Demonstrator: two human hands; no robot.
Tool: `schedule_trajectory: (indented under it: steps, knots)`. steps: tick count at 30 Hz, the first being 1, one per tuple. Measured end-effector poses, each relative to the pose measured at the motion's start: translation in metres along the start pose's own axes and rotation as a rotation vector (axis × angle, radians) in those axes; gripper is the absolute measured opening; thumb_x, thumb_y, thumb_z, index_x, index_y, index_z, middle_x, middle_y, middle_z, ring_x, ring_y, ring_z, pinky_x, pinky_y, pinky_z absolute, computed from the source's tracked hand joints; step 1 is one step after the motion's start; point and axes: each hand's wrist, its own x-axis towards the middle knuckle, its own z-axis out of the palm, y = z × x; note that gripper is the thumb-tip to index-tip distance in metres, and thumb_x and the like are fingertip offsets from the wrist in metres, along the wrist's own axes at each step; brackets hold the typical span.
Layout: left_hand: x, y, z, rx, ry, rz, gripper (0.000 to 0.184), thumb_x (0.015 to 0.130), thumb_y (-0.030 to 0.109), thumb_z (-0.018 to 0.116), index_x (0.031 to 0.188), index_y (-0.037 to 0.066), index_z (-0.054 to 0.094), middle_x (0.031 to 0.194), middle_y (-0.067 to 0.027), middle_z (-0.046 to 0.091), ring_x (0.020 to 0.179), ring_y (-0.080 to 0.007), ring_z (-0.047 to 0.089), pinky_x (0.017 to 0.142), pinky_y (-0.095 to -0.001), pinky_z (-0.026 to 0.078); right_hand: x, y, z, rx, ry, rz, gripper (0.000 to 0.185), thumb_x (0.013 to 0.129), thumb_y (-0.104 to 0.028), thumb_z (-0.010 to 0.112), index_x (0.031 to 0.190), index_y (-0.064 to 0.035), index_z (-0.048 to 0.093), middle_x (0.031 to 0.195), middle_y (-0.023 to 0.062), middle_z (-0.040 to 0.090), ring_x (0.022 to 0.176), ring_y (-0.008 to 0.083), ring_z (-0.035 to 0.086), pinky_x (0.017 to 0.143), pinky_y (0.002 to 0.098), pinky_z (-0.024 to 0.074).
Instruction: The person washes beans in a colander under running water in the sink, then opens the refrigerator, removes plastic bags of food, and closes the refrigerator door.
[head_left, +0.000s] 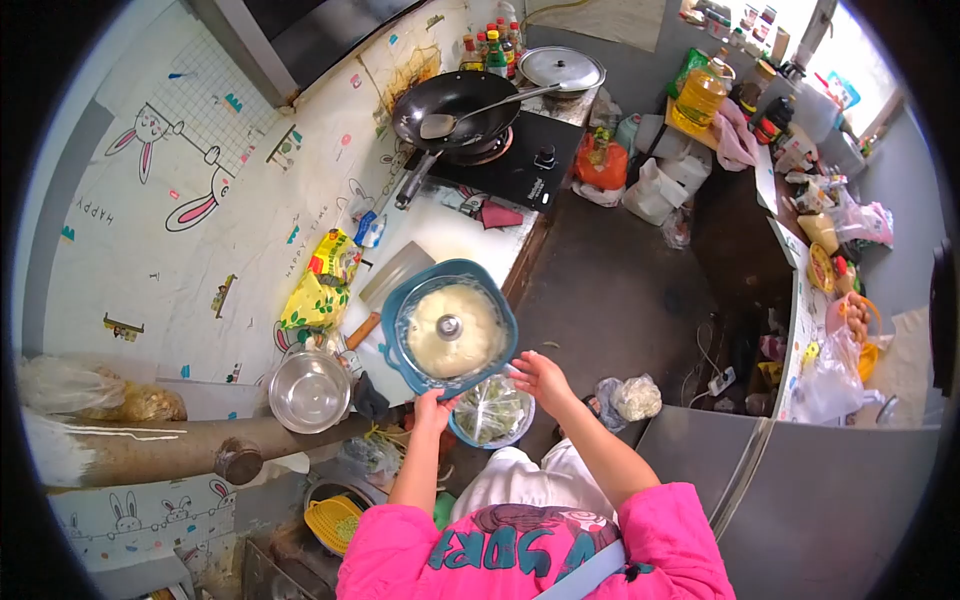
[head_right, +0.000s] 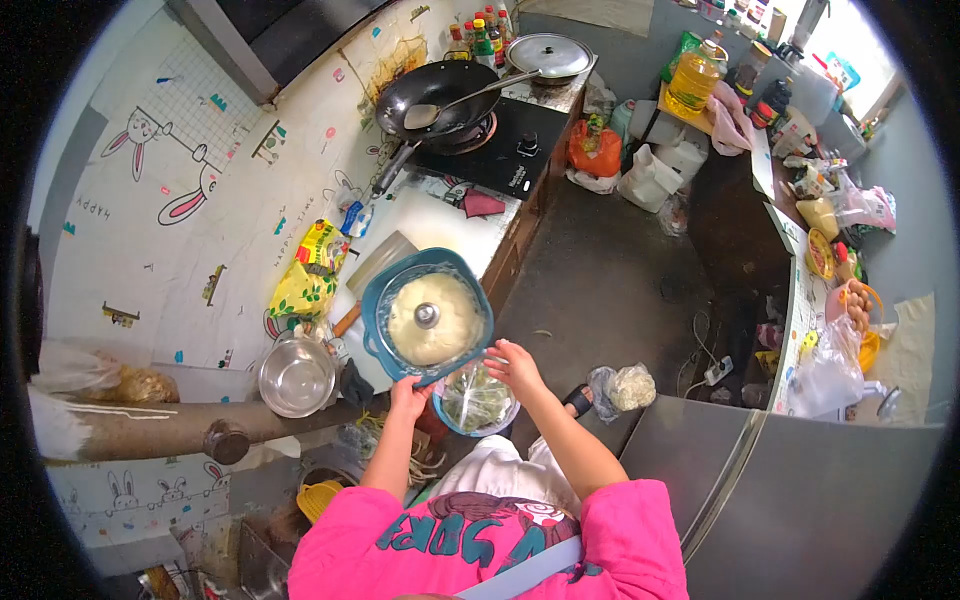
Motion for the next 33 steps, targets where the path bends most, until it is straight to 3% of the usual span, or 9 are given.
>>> schedule_trajectory:
  steps: [6,10,11,14,17,21,25,28,33]
  knots:
    - [0.002,-0.052,0.091,0.2,-0.054,0.026,0.032,0.067,-0.003,0.043,0.099,0.0,0.046,0.084,-0.0137,0.056,0.067,-0.0267,0.059,0.056,-0.039,0.053,-0.002,-0.079,-0.065,0.013,0.069,-0.121,0.036,0.084,-0.024,0.053,0.112,-0.0034,0.045,0.101,0.0081,0.054,0.079,0.0146,0.057,0.061,0.0246,0.0485]
    - [-0.001,-0.096,0.158,0.296,-0.105,-0.007,0.032,0.067,-0.003,0.042,0.099,0.001,0.046,0.082,-0.0133,0.056,0.062,-0.0254,0.059,0.051,-0.0365,0.054,-0.001,-0.118,-0.137,-0.299,0.418,-0.35,0.036,0.08,-0.014,0.056,0.113,-0.0037,0.044,0.092,0.0032,0.051,0.069,0.0094,0.05,0.059,0.0234,0.0447]
    - [-0.002,-0.109,0.175,0.321,-0.12,-0.009,0.032,0.067,-0.003,0.042,0.099,0.0,0.046,0.081,-0.0131,0.056,0.061,-0.0252,0.059,0.05,-0.0359,0.054,-0.006,-0.126,-0.157,-0.368,0.514,-0.396,0.038,0.079,-0.016,0.058,0.113,-0.0054,0.045,0.091,0.0018,0.051,0.074,0.0091,0.049,0.06,0.0226,0.0432]
    - [0.001,-0.143,0.219,0.421,-0.169,-0.049,0.032,0.067,-0.003,0.043,0.099,-0.001,0.046,0.084,-0.0145,0.057,0.064,-0.0272,0.061,0.051,-0.0382,0.055,-0.014,-0.145,-0.216,-0.258,0.568,-0.34,0.036,0.08,-0.02,0.057,0.112,-0.0077,0.047,0.097,0.0016,0.053,0.081,0.0111,0.052,0.06,0.0246,0.0441]
    - [0.001,-0.166,0.257,0.504,-0.25,-0.127,0.034,0.067,-0.003,0.043,0.102,-0.001,0.046,0.086,-0.0148,0.058,0.068,-0.0276,0.061,0.053,-0.0394,0.055,-0.046,-0.172,-0.239,0.154,0.428,-0.226,0.033,0.083,-0.024,0.053,0.112,-0.0088,0.047,0.099,0.0025,0.054,0.078,0.0129,0.055,0.059,0.0262,0.0468]
    - [-0.015,-0.188,0.323,0.643,-0.405,-0.147,0.041,0.068,-0.003,0.042,0.108,0.002,0.042,0.09,-0.0138,0.057,0.071,-0.0262,0.062,0.054,-0.039,0.056,-0.07,-0.19,-0.265,0.157,0.412,-0.231,0.026,0.085,-0.026,0.051,0.104,-0.0087,0.049,0.084,0.0016,0.057,0.068,0.0133,0.057,0.056,0.0292,0.0504]
    - [-0.009,-0.211,0.373,0.832,-0.501,-0.145,0.049,0.067,-0.003,0.04,0.114,0.007,0.034,0.092,-0.0133,0.054,0.069,-0.0249,0.061,0.052,-0.0378,0.055,-0.077,-0.204,-0.296,-0.045,0.671,-0.213,0.018,0.083,-0.015,0.05,0.099,-0.0071,0.051,0.077,0.0029,0.057,0.061,0.0127,0.057,0.052,0.0308,0.0505]
    - [-0.002,-0.228,0.42,0.928,-0.545,-0.175,0.048,0.065,-0.004,0.039,0.112,0.008,0.035,0.088,-0.0125,0.053,0.063,-0.0228,0.06,0.05,-0.0362,0.055,-0.085,-0.224,-0.307,0.045,0.776,-0.265,0.016,0.08,-0.009,0.048,0.095,-0.0056,0.052,0.075,0.0041,0.057,0.059,0.0137,0.057,0.047,0.0301,0.0491]
    - [0.017,-0.253,0.506,1.066,-0.616,-0.272,0.049,0.066,-0.003,0.038,0.113,0.009,0.034,0.095,-0.0134,0.052,0.072,-0.0247,0.059,0.057,-0.0393,0.054,-0.068,-0.256,-0.337,0.168,0.895,-0.354,0.015,0.078,-0.007,0.048,0.091,-0.0034,0.053,0.07,0.0061,0.057,0.054,0.0153,0.057,0.042,0.0299,0.0476]
